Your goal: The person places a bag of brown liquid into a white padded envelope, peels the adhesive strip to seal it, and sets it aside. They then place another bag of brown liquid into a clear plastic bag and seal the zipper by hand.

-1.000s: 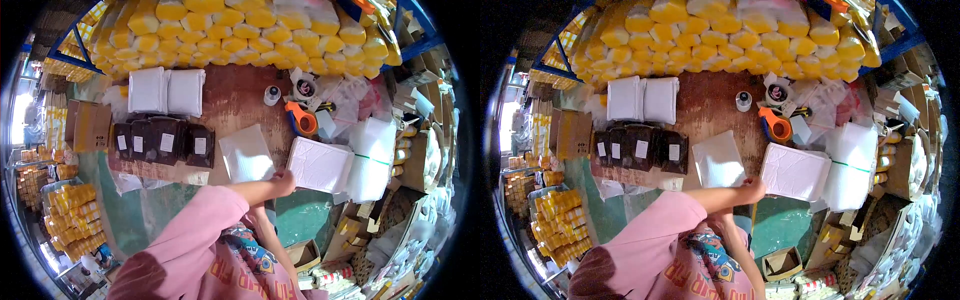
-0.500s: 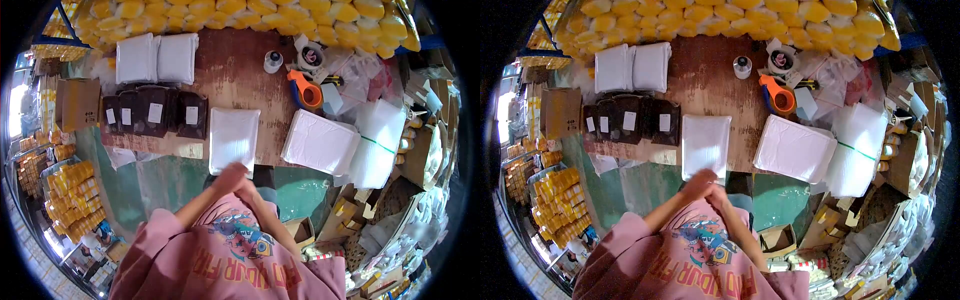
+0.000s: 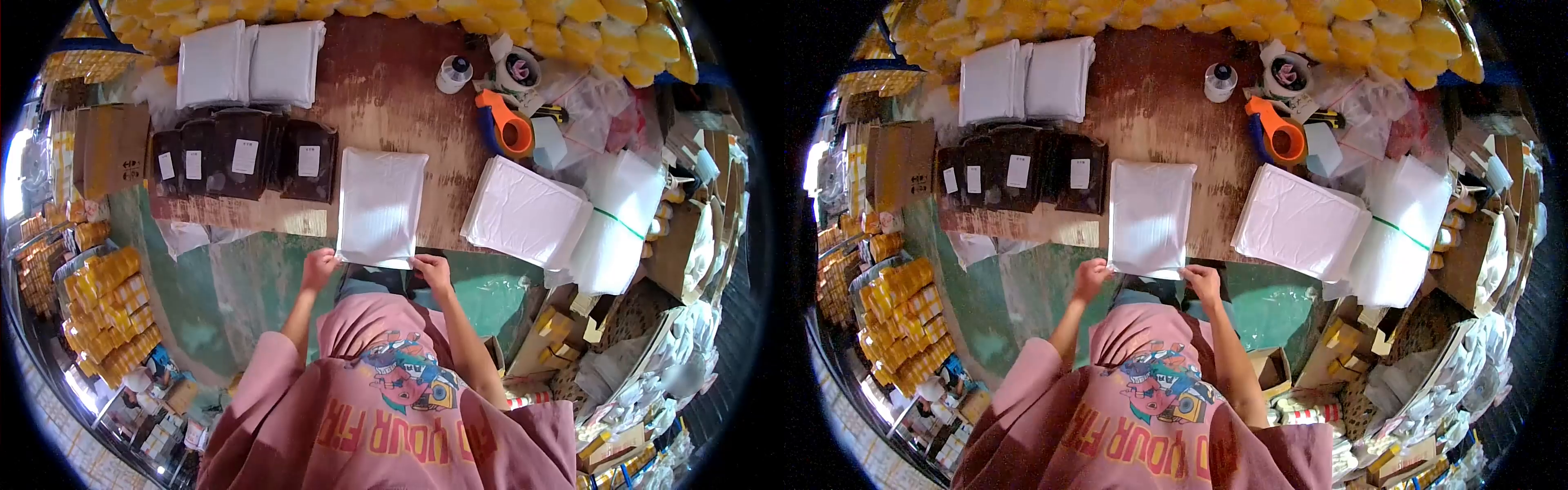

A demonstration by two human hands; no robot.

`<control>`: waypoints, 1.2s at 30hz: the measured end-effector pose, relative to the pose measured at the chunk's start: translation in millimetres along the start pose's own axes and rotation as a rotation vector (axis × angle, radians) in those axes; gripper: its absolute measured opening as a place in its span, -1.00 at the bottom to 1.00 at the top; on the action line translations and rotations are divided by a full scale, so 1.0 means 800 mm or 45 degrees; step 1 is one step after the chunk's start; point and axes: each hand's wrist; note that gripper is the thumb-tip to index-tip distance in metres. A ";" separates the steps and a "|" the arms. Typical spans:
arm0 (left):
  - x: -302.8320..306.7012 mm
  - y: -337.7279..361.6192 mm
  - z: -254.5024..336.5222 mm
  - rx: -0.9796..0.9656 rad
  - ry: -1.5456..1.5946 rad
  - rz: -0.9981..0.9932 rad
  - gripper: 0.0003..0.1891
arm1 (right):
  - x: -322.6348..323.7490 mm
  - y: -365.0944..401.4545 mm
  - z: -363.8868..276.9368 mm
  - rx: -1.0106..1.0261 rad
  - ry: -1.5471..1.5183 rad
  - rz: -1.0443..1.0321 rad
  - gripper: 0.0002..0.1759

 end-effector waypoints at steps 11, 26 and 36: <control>-0.078 0.034 0.198 -0.121 -0.323 -0.019 -0.72 | 0.029 -0.002 -0.016 -0.254 -0.356 -0.349 -0.82; -0.130 -0.001 0.165 0.374 0.051 -0.386 -0.74 | 0.015 0.003 -0.023 -0.263 -0.338 -0.272 -0.83; -0.148 -0.002 0.104 0.197 0.149 -0.431 -0.84 | 0.014 -0.004 -0.015 -0.296 -0.356 -0.245 -0.87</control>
Point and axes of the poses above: each hand's wrist, its own y-axis away from the middle knuckle, its own x-axis out of the back of the hand, z = x × y, and after that the axes turned 12 degrees about -y, right-handed
